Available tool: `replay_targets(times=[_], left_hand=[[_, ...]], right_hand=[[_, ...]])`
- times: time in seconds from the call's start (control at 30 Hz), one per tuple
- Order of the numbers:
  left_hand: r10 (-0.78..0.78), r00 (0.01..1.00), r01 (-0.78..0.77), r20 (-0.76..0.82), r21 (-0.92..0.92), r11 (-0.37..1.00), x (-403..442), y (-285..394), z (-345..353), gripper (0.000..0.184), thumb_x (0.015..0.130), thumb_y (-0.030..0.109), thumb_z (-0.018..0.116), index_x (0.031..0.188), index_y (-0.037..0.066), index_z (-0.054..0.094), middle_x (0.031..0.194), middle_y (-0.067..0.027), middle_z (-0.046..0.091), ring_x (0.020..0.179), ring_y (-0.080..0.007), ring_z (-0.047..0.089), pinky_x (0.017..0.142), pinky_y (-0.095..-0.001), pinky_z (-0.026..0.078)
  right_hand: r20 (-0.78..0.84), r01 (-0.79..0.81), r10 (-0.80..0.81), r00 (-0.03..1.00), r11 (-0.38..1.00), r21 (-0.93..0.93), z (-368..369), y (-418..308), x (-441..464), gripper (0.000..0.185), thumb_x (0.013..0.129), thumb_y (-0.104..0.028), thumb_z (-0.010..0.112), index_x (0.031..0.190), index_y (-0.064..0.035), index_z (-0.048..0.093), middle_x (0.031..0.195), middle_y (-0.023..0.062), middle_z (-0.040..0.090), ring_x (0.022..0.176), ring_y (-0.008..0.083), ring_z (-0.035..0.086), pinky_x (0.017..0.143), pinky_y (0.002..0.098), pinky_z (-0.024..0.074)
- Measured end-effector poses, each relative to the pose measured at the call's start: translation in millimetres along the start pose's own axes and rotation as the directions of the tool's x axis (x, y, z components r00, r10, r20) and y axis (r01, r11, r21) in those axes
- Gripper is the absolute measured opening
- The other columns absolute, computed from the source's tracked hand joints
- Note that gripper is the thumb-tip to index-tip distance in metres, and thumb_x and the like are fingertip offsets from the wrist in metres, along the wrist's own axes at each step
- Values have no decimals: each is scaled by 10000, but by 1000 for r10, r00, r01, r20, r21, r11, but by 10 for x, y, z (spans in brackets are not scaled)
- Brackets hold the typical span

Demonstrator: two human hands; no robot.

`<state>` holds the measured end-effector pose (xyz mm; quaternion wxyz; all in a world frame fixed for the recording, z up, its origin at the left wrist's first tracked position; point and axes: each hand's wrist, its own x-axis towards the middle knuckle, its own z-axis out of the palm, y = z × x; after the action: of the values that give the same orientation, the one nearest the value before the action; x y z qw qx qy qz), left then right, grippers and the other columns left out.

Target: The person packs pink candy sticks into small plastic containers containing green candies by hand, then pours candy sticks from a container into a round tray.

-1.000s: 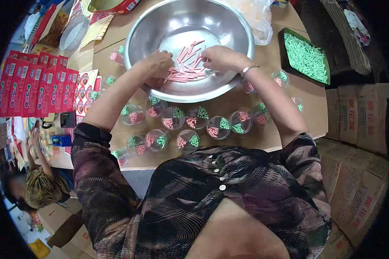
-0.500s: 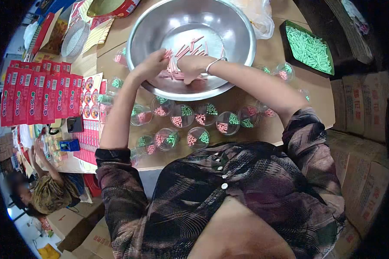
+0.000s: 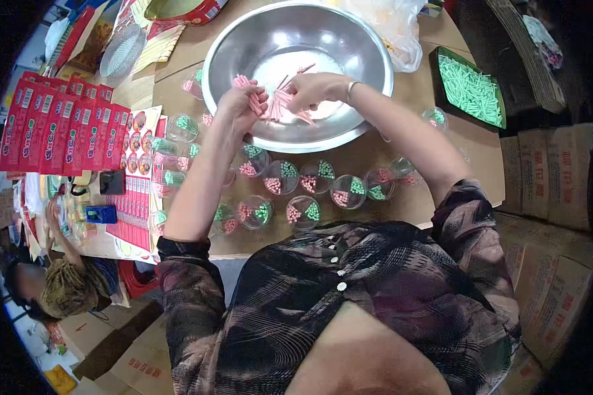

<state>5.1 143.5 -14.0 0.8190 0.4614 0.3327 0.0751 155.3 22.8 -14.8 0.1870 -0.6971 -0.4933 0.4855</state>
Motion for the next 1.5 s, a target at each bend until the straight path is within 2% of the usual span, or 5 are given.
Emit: replay_targets(times=[0.57, 0.7, 1.03, 1.4, 1.5], left_hand=[[-20, 966, 75, 256, -209, 975, 34, -200, 186, 174, 906, 71, 579, 1055, -19, 572, 925, -106, 612, 775, -134, 608, 647, -226, 514], [18, 980, -10, 196, -40, 999, 32, -237, 283, 162, 872, -9, 561, 1031, -13, 593, 803, -87, 612, 719, -134, 603, 605, -239, 490], [-91, 893, 140, 440, -79, 987, 66, -234, 199, 241, 862, -36, 547, 1103, -33, 531, 853, -123, 610, 745, -188, 624, 643, -264, 522], [-79, 979, 160, 188, -467, 870, -12, -40, 372, 299, 884, -31, 539, 1167, -4, 447, 943, -195, 626, 867, -294, 652, 802, -440, 563], [47, 995, 23, 90, -646, 763, 41, 42, 380, 233, 906, -10, 525, 1122, 24, 442, 1019, -219, 626, 900, -298, 648, 815, -419, 551]], right_hand=[[-483, 271, -274, 832, 959, -78, 60, -163, -405, 263, 784, -86, 550, 1001, 44, 621, 789, 128, 663, 614, 194, 575, 605, 275, 488], [-692, 342, -606, 394, 795, -501, 52, -60, -330, 389, 864, -146, 543, 1221, 9, 550, 1031, 174, 656, 817, 244, 621, 752, 312, 490], [-381, 432, -505, 775, 862, -264, 74, -67, -530, 509, 907, -257, 562, 1362, -55, 451, 1255, 166, 556, 1089, 299, 561, 904, 375, 460], [-594, 345, -728, 343, 685, -641, 191, 42, -489, 436, 931, -248, 562, 1305, -40, 475, 1126, 147, 599, 974, 254, 585, 847, 339, 479], [-803, 476, -277, 529, 879, 10, 313, 1, -486, 361, 955, -272, 519, 1218, -25, 506, 1030, 106, 603, 879, 184, 579, 779, 286, 484]])
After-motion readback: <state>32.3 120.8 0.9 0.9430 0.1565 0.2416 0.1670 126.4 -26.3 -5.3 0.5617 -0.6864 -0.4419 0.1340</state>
